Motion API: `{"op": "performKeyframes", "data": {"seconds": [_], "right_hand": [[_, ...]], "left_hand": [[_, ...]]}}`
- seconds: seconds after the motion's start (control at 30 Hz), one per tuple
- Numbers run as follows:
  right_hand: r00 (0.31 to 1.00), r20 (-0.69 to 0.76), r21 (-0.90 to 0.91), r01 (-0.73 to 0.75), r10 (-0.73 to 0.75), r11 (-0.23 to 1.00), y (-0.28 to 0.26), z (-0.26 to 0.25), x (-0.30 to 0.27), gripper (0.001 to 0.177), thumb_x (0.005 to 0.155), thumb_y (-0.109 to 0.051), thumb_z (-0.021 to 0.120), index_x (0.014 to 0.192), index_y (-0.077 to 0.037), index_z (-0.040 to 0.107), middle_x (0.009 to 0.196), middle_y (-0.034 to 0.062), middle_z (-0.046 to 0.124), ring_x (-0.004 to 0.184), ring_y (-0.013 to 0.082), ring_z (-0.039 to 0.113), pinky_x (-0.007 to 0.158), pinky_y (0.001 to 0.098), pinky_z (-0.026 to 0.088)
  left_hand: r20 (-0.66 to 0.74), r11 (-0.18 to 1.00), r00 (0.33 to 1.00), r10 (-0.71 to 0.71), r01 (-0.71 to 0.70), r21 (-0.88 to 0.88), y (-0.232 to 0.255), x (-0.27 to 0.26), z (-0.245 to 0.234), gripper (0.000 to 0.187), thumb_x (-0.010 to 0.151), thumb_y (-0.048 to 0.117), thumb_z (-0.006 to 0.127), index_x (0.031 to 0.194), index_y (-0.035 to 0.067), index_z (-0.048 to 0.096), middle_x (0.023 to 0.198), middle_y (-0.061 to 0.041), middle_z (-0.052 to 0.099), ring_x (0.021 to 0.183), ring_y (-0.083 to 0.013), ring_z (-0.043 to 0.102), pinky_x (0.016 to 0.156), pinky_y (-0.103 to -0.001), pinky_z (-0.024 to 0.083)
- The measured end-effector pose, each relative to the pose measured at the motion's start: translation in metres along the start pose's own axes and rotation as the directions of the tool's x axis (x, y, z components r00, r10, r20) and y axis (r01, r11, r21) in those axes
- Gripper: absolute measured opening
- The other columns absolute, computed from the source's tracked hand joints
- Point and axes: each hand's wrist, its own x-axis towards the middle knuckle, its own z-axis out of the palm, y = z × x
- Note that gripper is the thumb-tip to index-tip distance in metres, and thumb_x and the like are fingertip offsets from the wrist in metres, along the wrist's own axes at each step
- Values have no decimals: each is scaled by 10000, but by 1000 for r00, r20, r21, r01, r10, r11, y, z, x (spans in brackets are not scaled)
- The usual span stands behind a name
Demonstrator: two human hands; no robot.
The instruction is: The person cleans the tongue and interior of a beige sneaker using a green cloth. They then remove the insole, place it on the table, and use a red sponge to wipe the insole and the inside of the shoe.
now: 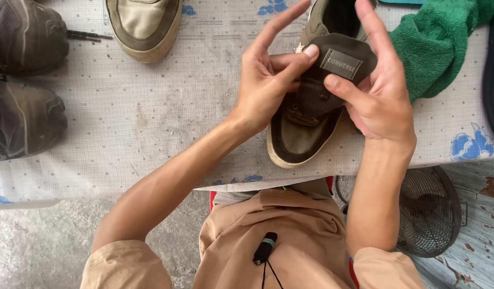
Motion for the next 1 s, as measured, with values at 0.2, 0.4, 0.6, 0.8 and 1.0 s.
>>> {"op": "performKeyframes", "data": {"seconds": [0.2, 0.4, 0.6, 0.8, 1.0], "right_hand": [[998, 47, 13, -38, 37, 999, 4, -2, 2, 918, 921, -58, 706, 1662, -14, 166, 1754, 139, 276, 1429, 213, 507, 1208, 300, 468], [994, 42, -130, 107, -102, 986, 1, 4, 2, 969, 794, -199, 791, 1603, 15, 303, 1705, 163, 300, 1523, 249, 416, 1274, 352, 426], [891, -384, -329, 113, -242, 938, 11, 11, -18, 402, 906, -204, 897, 1068, 69, 651, 1016, 193, 741, 920, 189, 734, 790, 271, 641], [914, -343, -432, 50, -216, 900, -1, 20, -24, 520, 1120, -444, 558, 1098, 65, 661, 821, 77, 579, 754, 181, 682, 623, 314, 683], [871, -312, -624, 114, -380, 773, 1, 29, -24, 470, 1175, -310, 535, 1065, 128, 663, 841, 100, 556, 791, 156, 480, 666, 303, 410]], "left_hand": [[-4, 1000, 1000, -29, 29, 5, 1, -2, 0, 544, 1052, 194, 708, 1560, 178, 513, 621, 41, 531, 561, -37, 338, 491, -198, 327], [23, 1000, 1000, 13, -14, 26, 2, -2, 3, 549, 1053, 202, 686, 1559, 185, 473, 835, -162, 799, 670, -107, 664, 587, -262, 575], [-21, 984, 984, 178, -177, 31, 0, 0, 1, 532, 980, 117, 810, 1452, 130, 564, 1106, -211, 816, 1055, -242, 810, 966, -330, 710], [-8, 985, 989, 149, -147, 94, -3, -1, 2, 366, 1070, 263, 681, 1408, 167, 580, 1061, -184, 823, 942, -240, 824, 715, -323, 726], [-33, 989, 996, 80, -76, 131, 12, -9, 12, 771, 823, 182, 924, 1467, 160, 500, 1173, -112, 802, 1037, -172, 794, 973, -286, 672]]}}
